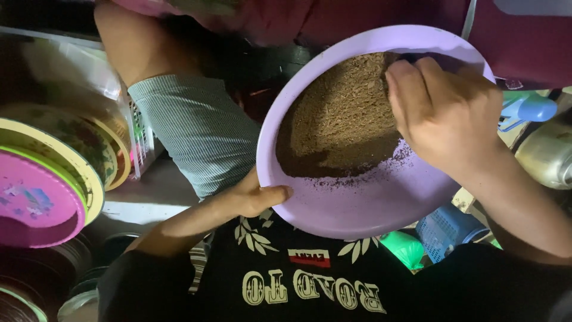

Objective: Mixing and sifting through a brown granular substance in a purple bowl while sitting on the floor.

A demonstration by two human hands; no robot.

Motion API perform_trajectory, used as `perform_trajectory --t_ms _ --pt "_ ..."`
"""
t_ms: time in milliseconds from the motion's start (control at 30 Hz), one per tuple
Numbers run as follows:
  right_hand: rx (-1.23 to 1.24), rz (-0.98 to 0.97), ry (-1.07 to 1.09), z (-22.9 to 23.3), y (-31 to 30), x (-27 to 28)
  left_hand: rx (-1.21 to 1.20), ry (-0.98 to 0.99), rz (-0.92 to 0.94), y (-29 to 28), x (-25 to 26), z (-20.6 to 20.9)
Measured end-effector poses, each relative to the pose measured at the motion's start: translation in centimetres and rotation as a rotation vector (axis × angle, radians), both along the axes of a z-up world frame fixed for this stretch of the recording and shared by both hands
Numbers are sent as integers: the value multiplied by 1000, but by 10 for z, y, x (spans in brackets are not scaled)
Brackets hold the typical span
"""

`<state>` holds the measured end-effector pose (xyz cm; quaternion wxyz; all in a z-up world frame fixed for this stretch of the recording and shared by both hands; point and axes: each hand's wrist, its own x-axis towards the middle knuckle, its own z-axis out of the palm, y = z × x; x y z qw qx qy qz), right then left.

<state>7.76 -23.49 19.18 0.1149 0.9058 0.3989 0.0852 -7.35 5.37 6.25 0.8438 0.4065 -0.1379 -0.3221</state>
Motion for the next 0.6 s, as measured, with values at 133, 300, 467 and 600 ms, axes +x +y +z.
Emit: perform_trajectory --t_ms 133,300,467,600 --pt "218 28 113 -6 -4 5 -21 48 23 2 -12 -16" --pt "280 42 229 -1 3 10 -51 223 33 14 -9 -3" --pt "486 161 382 28 43 35 141 313 55 28 -18 -4" --pt "535 223 443 66 89 63 87 218 125 30 -26 -14"
